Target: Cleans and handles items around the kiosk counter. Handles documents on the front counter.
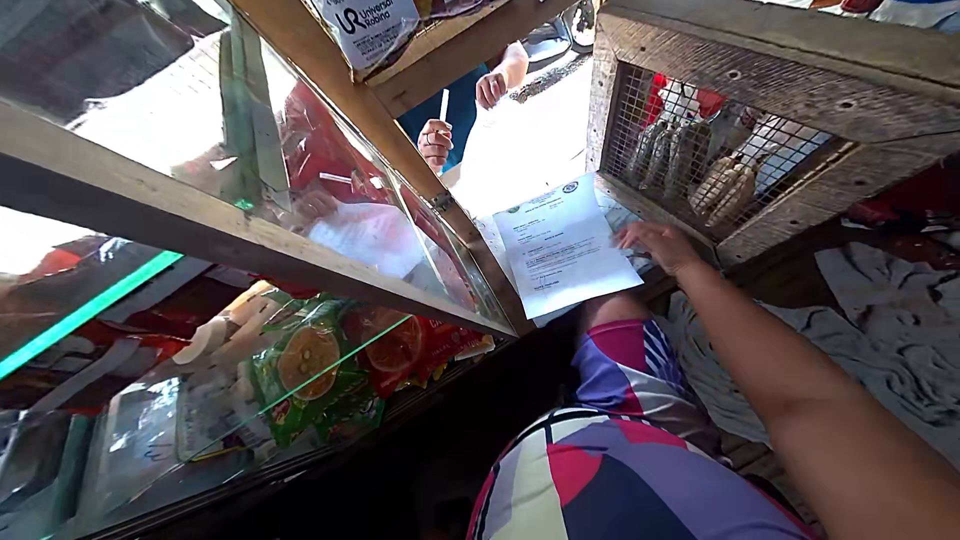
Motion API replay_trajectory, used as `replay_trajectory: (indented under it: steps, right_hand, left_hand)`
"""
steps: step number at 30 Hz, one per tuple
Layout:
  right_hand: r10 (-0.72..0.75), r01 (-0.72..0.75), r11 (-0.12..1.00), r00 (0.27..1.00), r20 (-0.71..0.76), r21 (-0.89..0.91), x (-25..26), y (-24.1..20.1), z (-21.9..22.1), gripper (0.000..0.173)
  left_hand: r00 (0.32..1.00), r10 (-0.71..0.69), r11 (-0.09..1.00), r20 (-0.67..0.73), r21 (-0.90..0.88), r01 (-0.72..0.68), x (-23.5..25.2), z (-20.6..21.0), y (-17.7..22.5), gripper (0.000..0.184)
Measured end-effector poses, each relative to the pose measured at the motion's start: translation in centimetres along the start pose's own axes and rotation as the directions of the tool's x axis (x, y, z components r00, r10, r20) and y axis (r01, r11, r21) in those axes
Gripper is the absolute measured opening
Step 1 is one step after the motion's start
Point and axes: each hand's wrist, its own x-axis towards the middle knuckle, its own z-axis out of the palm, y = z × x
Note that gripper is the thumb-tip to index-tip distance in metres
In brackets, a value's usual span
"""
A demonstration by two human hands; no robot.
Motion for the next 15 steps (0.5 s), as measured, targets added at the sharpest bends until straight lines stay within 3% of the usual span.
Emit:
replay_trajectory:
  steps: [2, 3, 5, 7, 8, 10, 12, 15]
  right_hand:
    - [0.036, -0.024, 0.996, 0.990, -0.139, 0.085, 0.4, 0.6, 0.0, 0.042]
    - [0.042, -0.024, 0.995, 0.981, -0.190, 0.097, 0.4, 0.5, 0.2, 0.040]
    - [0.026, 0.005, 0.993, 0.967, -0.255, 0.118, 0.3, 0.2, 0.7, 0.039]
    - [0.015, 0.030, 0.986, 0.964, -0.264, 0.166, 0.2, -0.1, 0.8, 0.038]
    - [0.014, 0.034, 0.983, 0.966, -0.257, 0.180, 0.2, -0.1, 0.7, 0.038]
    - [0.028, 0.022, 0.980, 0.968, -0.250, 0.197, 0.2, 0.0, 0.6, 0.037]
    - [0.049, 0.005, 0.980, 0.963, -0.264, 0.201, 0.1, -0.1, 0.6, 0.036]
    - [0.034, 0.022, 0.980, 0.961, -0.274, 0.198, 0.0, 0.0, 0.8, 0.036]
  left_hand:
    - [0.998, 0.063, 0.992, 0.012, -0.108, -0.061, 6.5, 1.5, -5.7, 0.058]
    - [1.000, 0.005, 0.994, 0.030, -0.112, -0.002, 6.8, 1.7, -5.1, 0.059]
    - [0.985, -0.145, 0.988, 0.095, -0.029, 0.149, 3.3, 0.7, 0.9, 0.059]
    - [0.994, -0.069, 0.995, 0.083, 0.072, 0.063, 2.1, 0.5, 2.8, 0.058]
    - [0.994, -0.034, 0.994, 0.106, 0.110, 0.022, 3.1, 0.5, 1.9, 0.059]
    - [0.993, 0.084, 0.982, 0.077, 0.160, -0.096, 8.0, 1.6, -3.8, 0.062]
    - [0.992, 0.110, 0.976, 0.065, 0.184, -0.120, 11.5, 2.4, -7.4, 0.066]
    - [0.994, 0.071, 0.982, 0.089, 0.168, -0.085, 11.4, 2.0, -6.7, 0.063]
